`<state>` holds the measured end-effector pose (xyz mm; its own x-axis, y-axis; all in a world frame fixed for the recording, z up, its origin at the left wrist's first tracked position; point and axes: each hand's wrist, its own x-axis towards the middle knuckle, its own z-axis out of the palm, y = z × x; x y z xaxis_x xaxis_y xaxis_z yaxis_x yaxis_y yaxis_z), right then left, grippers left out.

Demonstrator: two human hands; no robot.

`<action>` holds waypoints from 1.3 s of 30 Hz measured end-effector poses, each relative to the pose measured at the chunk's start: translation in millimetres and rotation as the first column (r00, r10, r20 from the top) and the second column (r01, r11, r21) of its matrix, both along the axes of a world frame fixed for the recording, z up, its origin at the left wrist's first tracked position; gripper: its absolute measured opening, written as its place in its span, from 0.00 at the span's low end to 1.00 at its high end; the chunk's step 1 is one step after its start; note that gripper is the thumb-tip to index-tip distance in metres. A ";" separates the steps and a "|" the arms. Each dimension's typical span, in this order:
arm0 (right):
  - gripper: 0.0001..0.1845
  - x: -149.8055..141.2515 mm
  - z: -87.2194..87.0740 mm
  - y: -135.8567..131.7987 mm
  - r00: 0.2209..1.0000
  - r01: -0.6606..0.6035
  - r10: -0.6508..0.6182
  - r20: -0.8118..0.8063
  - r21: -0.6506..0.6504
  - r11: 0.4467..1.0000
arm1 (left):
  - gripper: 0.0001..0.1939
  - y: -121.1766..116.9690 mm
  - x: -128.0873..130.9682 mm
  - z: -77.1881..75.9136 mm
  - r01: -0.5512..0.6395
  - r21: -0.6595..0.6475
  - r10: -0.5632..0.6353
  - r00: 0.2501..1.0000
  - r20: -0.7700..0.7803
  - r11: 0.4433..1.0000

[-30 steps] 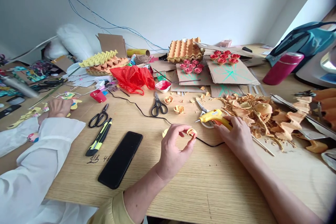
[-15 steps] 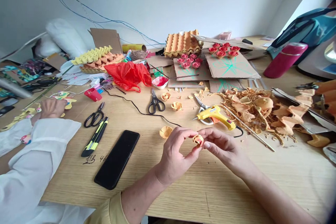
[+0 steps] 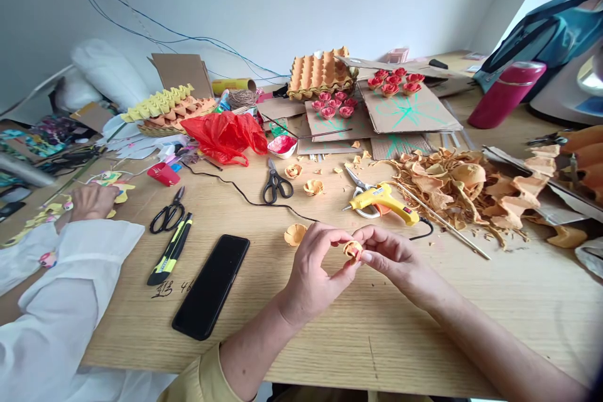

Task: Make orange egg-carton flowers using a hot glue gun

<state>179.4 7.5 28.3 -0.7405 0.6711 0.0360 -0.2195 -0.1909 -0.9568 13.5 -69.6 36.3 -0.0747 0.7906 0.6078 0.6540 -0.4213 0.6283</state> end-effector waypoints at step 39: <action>0.10 1.7 -9.4 -4.3 0.992 -0.037 0.018 -0.121 -0.160 0.986 | 0.11 4.6 -0.7 -3.6 0.108 0.089 -0.105 0.994 -0.042 0.990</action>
